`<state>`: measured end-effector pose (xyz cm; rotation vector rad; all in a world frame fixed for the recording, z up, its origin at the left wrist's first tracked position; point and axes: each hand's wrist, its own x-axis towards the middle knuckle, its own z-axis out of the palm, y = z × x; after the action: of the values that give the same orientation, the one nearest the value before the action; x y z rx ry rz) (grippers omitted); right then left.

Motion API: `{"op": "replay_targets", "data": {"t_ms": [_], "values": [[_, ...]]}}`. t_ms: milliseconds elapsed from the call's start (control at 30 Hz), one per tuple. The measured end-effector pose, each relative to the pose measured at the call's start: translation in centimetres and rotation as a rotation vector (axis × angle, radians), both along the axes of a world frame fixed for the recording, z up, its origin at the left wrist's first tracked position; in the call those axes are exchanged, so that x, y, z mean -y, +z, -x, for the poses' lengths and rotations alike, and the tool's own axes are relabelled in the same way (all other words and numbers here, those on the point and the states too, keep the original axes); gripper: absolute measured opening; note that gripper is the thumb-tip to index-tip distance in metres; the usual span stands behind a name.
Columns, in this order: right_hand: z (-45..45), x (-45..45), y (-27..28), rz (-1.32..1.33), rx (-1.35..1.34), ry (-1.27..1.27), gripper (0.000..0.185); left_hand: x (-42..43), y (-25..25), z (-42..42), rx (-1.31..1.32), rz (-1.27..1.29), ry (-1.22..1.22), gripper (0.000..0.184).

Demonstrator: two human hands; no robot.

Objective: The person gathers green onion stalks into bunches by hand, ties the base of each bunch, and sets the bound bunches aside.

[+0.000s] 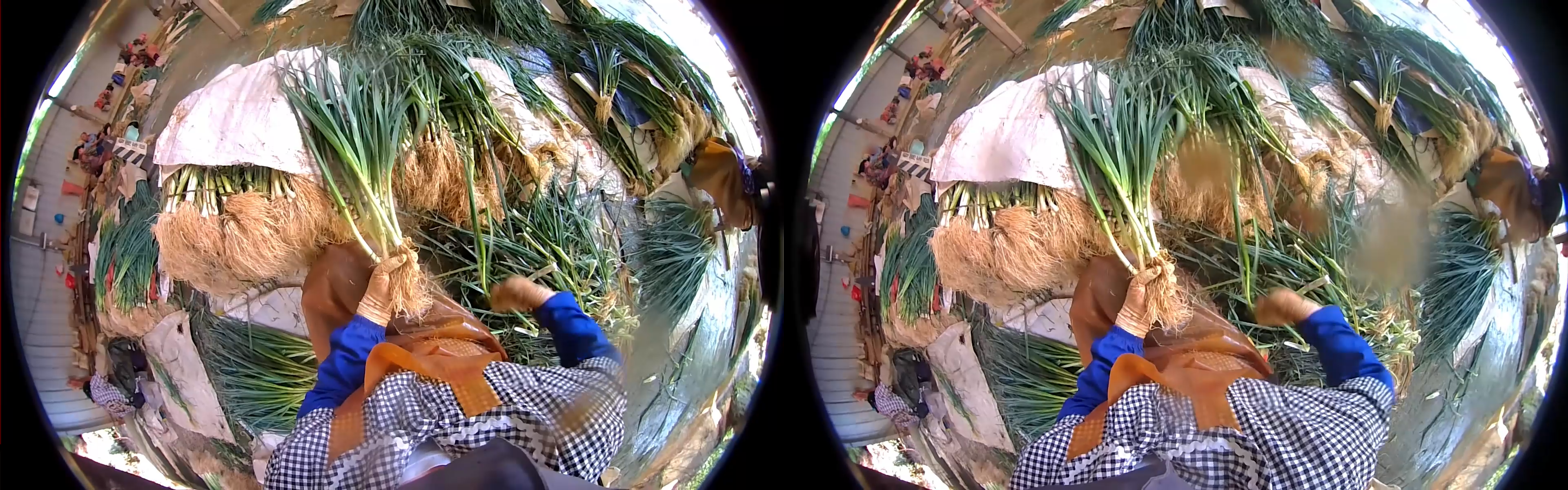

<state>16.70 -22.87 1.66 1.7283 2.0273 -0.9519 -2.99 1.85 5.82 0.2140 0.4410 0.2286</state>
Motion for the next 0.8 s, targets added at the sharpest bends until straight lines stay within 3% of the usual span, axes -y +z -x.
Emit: {"op": "replay_targets", "data": {"t_ms": [33,100,133,167,200,233,267,333,367,400,467,500,533,600,667,700,733,800], "values": [[0.5,1.4,-1.6,0.011,0.263,0.435,0.026,0.2,0.3,-0.2,-0.013,-0.008,0.011,0.032],[-0.5,3.7,-2.1,0.986,-0.433,-0.316,0.031,0.3,0.1,-0.2,0.010,-0.017,0.007,0.033],[-1.5,-0.2,1.8,0.795,-0.274,-0.333,0.030,0.2,0.0,-0.3,0.013,-0.018,0.007,0.033],[-2.9,-5.1,2.4,0.787,-0.001,-0.574,0.025,0.2,-0.1,-0.3,0.029,-0.018,0.010,0.034],[-6.9,-6.2,-1.5,-0.081,-0.064,-0.363,0.013,0.3,-0.2,-0.3,0.044,-0.017,0.015,0.035],[-10.9,-7.2,-5.6,-0.998,0.300,-0.169,0.015,0.4,-0.8,-0.5,0.042,0.028,0.019,0.036],[-12.5,-12.1,-3.6,-1.251,-0.015,-0.696,0.017,0.5,-0.7,-0.7,0.046,0.022,0.026,0.036],[-14.6,-17.6,-2.1,-0.878,-0.131,-1.174,0.033,0.6,-0.1,-0.7,0.021,-0.054,0.012,0.030],[-15.1,-20.0,-3.4,-0.648,0.033,-1.326,0.038,0.3,-1.3,-0.5,0.044,-0.046,-0.001,0.038],[-17.7,-22.0,-9.1,-0.645,0.136,-0.904,0.045,0.3,-0.7,-0.5,0.042,-0.060,-0.003,0.038],[-16.3,-21.4,-3.6,-0.519,-0.063,-1.277,0.041,0.3,-1.1,-0.4,0.025,-0.085,0.010,0.038],[-18.9,-21.6,-8.0,-0.574,-0.020,-1.078,0.032,0.3,-1.4,-0.3,0.026,-0.081,0.010,0.038],[-18.0,-21.3,-6.2,-0.677,-0.042,-0.976,0.025,0.2,-1.5,-0.2,0.075,-0.055,-0.005,0.038],[-15.1,-17.5,1.4,-0.725,-0.419,-0.932,0.022,0.2,-1.5,-0.4,0.129,-0.025,-0.015,0.038],[-12.8,-15.1,1.2,-0.643,-0.808,-1.301,0.036,0.9,-0.6,-0.8,0.022,-0.062,0.028,0.037],[-10.7,-13.6,4.5,-0.511,-0.704,-1.384,0.036,1.8,2.1,-1.7,0.024,-0.057,0.025,0.037],[-8.3,-12.3,7.8,-0.640,-0.782,-1.262,0.034,2.5,3.1,-2.2,0.023,-0.031,0.004,0.042],[-5.8,-11.4,10.7,-0.605,-0.911,-1.432,0.033,3.0,-2.6,-2.2,0.075,0.117,-0.086,0.050]]}}
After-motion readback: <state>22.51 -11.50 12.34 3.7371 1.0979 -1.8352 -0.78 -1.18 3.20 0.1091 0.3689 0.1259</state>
